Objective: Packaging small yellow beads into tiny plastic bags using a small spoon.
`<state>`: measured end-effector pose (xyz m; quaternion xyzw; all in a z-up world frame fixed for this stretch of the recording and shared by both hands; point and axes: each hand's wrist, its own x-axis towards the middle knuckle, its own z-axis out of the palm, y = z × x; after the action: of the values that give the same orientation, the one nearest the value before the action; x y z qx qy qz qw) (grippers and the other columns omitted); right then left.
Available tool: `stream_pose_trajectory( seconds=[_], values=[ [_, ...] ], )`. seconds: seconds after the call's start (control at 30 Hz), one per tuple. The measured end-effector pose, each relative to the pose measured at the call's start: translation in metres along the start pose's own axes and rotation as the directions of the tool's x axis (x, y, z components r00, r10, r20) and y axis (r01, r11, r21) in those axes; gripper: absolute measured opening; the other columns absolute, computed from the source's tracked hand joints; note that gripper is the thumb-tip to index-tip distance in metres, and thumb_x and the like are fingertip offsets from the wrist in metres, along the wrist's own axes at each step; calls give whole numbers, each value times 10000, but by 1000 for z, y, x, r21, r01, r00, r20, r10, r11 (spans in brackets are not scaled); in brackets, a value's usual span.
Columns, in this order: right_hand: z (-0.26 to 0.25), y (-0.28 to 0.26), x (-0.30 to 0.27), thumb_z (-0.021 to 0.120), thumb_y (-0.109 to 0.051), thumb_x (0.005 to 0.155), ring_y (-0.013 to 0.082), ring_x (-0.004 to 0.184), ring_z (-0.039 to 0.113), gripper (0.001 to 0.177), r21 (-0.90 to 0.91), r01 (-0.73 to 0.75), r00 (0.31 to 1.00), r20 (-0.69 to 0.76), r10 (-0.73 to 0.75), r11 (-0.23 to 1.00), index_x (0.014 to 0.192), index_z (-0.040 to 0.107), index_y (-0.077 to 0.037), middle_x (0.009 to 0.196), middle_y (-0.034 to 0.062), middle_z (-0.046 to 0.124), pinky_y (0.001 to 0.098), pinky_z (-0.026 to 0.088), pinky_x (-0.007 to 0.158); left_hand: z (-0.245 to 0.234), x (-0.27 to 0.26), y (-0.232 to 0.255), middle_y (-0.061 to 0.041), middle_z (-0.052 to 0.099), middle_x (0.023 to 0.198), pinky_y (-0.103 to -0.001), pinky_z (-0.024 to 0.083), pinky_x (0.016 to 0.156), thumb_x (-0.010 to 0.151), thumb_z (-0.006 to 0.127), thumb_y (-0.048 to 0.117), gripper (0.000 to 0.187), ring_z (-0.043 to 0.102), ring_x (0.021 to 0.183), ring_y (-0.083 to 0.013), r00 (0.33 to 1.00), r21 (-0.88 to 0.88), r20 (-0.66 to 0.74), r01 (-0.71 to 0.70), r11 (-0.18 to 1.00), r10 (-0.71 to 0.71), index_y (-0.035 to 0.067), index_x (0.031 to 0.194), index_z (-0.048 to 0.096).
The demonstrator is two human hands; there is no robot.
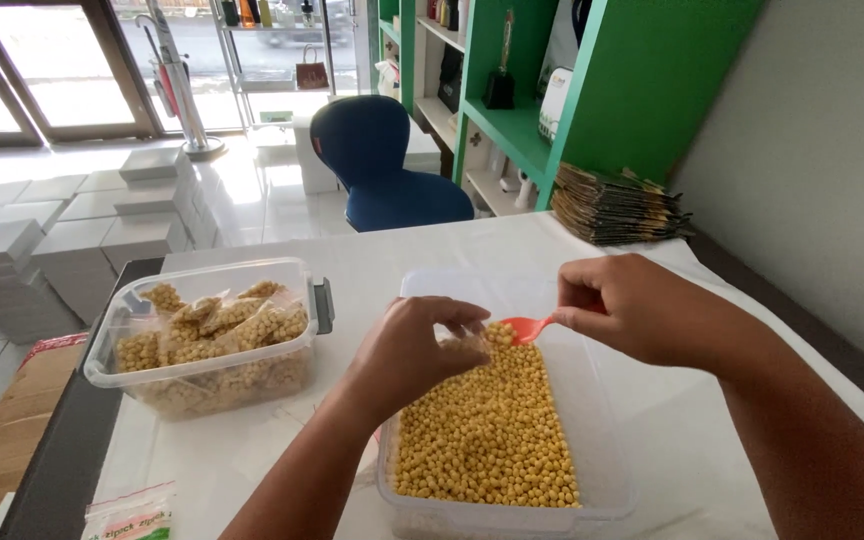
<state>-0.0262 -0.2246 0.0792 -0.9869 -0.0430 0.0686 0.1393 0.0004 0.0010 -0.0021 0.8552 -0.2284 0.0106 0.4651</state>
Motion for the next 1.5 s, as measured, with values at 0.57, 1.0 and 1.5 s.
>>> stream_pose_trajectory(
  seconds=[0.57,1.0,1.5],
  values=[
    [-2,-20,-9,713,-337,961,126,589,511,245,-68,-15,1000,-24,13,998,799,710,-154,660,3,673,309,377,599,0,1,-1,-13,826,1090,-343,608,792,717,879,267,460,751,903,-137,1000,27,10,26,999,-27,155,1155,798],
    [-2,7,1,742,-341,932,127,610,525,229,11,-2,999,-32,2,1000,812,712,-147,662,4,674,301,405,602,4,2,-8,-3,826,1011,-330,626,796,725,887,293,421,767,913,-139,998,18,-67,-13,1000,14,151,1106,781],
    [32,-37,-5,709,-496,960,320,1127,747,470,15,208,959,196,-207,978,1163,733,-73,1127,171,775,448,589,1003,2,-2,-10,-100,699,696,-398,558,730,755,901,224,264,695,718,-264,996,-118,-89,-18,993,8,53,781,702]
  ],
)
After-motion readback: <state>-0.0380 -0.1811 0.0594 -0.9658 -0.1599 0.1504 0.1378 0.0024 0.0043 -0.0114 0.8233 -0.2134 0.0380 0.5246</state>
